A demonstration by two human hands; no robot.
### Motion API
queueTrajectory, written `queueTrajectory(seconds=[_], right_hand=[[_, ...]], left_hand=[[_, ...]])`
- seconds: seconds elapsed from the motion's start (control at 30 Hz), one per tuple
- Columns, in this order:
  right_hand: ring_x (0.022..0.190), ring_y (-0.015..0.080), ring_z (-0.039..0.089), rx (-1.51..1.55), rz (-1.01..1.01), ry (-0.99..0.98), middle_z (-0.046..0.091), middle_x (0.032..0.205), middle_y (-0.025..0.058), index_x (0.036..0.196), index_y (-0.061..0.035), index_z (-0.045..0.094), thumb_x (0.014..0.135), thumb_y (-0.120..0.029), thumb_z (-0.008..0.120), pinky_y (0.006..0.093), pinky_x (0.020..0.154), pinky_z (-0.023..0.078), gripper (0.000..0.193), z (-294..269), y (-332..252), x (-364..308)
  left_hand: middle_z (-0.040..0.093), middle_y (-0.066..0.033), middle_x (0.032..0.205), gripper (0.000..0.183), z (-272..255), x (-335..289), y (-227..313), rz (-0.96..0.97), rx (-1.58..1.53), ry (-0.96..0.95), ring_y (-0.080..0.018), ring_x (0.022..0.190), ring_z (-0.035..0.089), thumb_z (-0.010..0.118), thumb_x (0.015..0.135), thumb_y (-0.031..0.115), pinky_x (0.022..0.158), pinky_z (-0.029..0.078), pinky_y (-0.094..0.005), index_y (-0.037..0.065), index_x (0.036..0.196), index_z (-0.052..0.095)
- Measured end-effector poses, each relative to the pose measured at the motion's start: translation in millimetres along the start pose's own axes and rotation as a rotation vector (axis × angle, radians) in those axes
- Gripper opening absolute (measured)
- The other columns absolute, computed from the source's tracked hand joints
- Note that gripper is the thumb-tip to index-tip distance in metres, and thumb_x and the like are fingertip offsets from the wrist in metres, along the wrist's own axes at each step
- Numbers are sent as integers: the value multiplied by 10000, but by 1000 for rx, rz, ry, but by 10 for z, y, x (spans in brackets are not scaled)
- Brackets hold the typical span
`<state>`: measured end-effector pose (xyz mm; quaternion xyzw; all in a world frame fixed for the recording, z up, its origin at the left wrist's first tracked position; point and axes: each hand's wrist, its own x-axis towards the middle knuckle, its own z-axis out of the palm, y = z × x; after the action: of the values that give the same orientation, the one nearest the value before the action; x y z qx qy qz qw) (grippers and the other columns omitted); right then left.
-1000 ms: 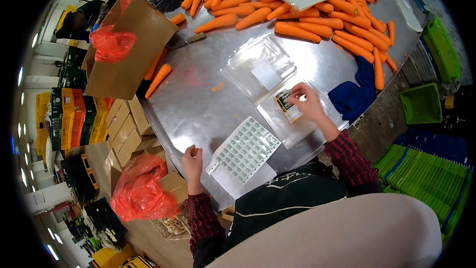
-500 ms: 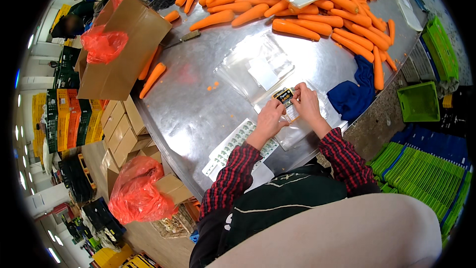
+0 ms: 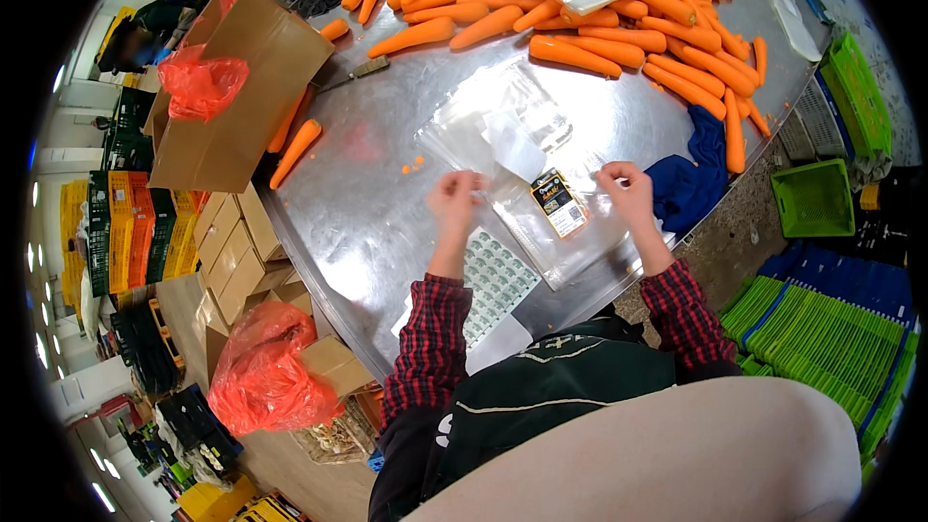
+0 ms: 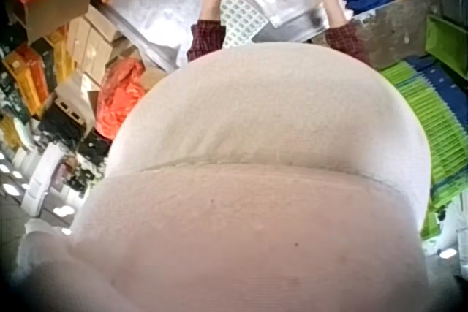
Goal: The person stands at a stainless steel table in a commercial kitchen, repeatedly applying small stickers to clear plastic bags containing carrots. They peel each sticker from a sheet and press it onto the packaging, then move the labeled bag aside.
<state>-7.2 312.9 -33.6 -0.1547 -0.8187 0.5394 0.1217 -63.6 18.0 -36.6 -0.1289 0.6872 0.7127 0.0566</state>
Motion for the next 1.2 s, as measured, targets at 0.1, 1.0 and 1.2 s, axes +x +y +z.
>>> queueTrajectory(seconds=[0.1,1.0,1.2], right_hand=[[757,200,612,-36,-39,-73,652,814,67,736,-40,692,727,-162,762,304,688,435,141,198,-5,-131],[942,304,581,-922,-140,50,611,983,80,921,-56,639,764,-192,759,453,816,436,240,-1774,894,168],[1104,321,562,-251,-305,-229,612,1156,145,1057,-21,640,762,-137,760,382,939,442,339,-459,-486,-33]], left_hand=[[639,8,772,104,-35,-33,67,264,30,199,-81,657,558,679,869,134,585,446,-240,48,921,651],[678,-109,825,247,-624,-248,259,407,713,-87,-240,723,640,735,772,173,667,503,-338,-5,928,666],[648,-109,774,178,-1169,-774,142,250,958,-387,-258,714,607,765,731,181,660,478,-345,37,803,689]])
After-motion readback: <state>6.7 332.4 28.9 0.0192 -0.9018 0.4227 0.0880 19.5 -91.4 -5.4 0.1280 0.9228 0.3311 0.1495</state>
